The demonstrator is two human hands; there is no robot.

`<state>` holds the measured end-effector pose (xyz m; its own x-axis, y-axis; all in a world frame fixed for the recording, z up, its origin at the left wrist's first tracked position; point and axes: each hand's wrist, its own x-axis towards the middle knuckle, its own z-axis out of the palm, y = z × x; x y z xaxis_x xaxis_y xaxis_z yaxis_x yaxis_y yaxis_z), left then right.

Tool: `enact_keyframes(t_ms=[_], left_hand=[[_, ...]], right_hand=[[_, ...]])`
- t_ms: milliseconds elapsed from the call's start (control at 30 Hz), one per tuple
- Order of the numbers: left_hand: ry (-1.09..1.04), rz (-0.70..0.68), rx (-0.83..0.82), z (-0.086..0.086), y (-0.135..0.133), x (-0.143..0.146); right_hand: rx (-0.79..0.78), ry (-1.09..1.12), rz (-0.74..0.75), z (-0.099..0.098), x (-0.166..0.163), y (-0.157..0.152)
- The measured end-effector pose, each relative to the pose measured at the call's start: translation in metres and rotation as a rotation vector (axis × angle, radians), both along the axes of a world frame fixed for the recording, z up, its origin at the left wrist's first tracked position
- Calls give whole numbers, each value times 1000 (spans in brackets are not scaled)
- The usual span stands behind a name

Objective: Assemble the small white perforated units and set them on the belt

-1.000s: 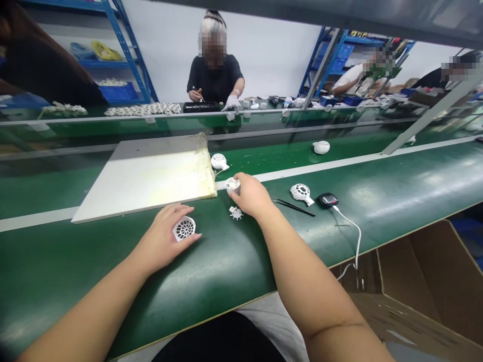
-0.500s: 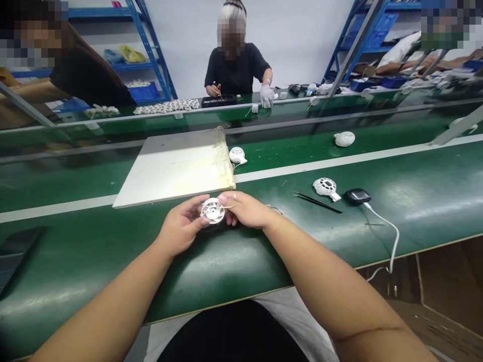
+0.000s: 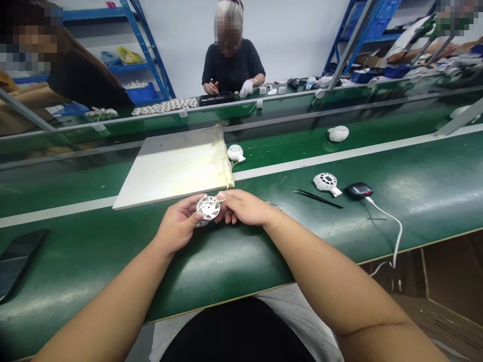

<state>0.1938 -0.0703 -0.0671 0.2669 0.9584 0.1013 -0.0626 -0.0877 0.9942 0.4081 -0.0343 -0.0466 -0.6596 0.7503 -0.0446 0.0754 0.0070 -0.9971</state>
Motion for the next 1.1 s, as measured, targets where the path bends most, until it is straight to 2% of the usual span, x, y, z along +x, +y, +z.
enact_keyframes(t_ms=[100,167,267,333,367,433,500,533,567,633,733,867,1100], left_hand=[[57,8,15,0,0,-1],[170,1,64,1,-1,-1],[435,-29,195,6,-5,-1],[577,-36,332,10,-6,0],[624,-20,412,11,-7,1],[698,51,554,13,-6,0],[770,170,616,14,-3,0],[813,221,610,13,-2,-1],[856,252,586,12,-1,-2],[923,247,513,7,0,-2],[944,126,449,-1,-1,5],[908,1,519,-10,-1,37],[891,-166,578,-19,18,119]], right_hand=[[10,-15,-5,-1,0,-1],[22,-26,-11,-1,-1,-2],[31,-63,5,5,5,-1],[57,-110,-47,11,16,5],[96,-149,-134,14,24,9],[223,-298,-410,21,42,18],[355,-537,-676,24,58,27],[391,-660,-740,24,64,30],[399,-772,-747,24,68,33],[374,-934,-672,22,72,36],[351,-1060,-584,18,72,36],[369,-1044,-613,16,73,38],[443,-665,-826,24,76,43]])
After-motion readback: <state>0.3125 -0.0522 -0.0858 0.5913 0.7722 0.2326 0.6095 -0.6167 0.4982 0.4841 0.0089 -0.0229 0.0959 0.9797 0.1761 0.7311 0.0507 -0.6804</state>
